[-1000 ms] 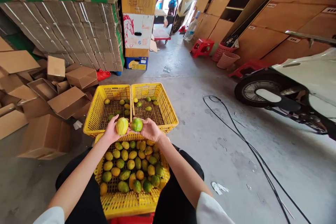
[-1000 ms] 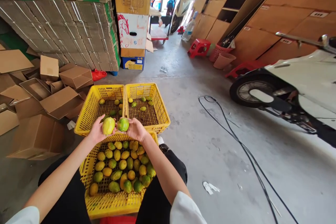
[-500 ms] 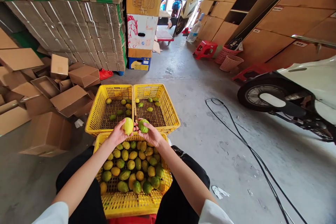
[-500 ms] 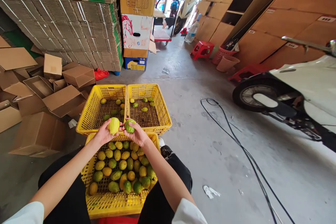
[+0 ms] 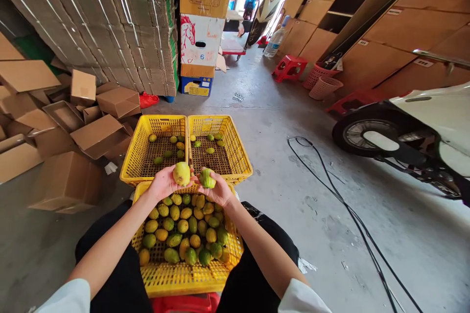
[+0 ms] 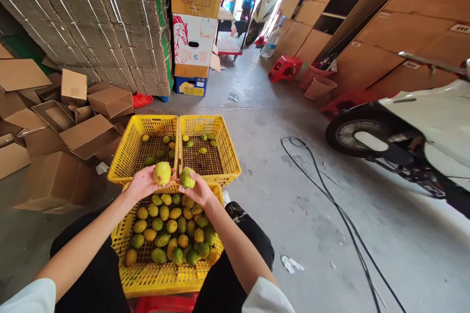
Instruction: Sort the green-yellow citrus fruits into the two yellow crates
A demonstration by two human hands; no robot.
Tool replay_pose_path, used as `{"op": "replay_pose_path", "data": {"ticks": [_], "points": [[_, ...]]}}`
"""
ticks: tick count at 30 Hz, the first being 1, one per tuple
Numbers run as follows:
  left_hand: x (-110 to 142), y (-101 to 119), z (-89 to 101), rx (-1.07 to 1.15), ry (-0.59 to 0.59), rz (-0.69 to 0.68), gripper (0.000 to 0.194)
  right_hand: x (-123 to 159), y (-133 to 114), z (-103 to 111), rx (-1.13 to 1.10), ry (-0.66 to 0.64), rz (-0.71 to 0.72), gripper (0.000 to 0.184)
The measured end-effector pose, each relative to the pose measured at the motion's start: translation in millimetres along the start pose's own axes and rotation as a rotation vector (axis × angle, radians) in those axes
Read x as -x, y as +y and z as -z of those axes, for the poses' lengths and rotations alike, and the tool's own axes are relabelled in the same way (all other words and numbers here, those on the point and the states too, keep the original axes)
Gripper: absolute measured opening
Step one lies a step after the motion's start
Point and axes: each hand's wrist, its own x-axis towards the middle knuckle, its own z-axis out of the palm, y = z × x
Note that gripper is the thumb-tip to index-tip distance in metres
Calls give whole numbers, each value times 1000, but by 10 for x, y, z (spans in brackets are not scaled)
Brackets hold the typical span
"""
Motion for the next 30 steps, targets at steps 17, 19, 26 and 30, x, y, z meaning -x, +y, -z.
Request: {"op": "replay_pose_path", "data": {"ticks": [17,19,26,30], "points": [[-8,-228,231,44,31,-30,30,147,31,33,70,-108,-115,49],[-3,-219,269,113,31,-14,38,136,38,57,97,-93,-112,47],[-10,-268,339,60,2,45,27,136,74,196,102,10,-74,46],[-74,-386,333,-38,-57,-16,21,140,113,198,75,21,-87,43]]}}
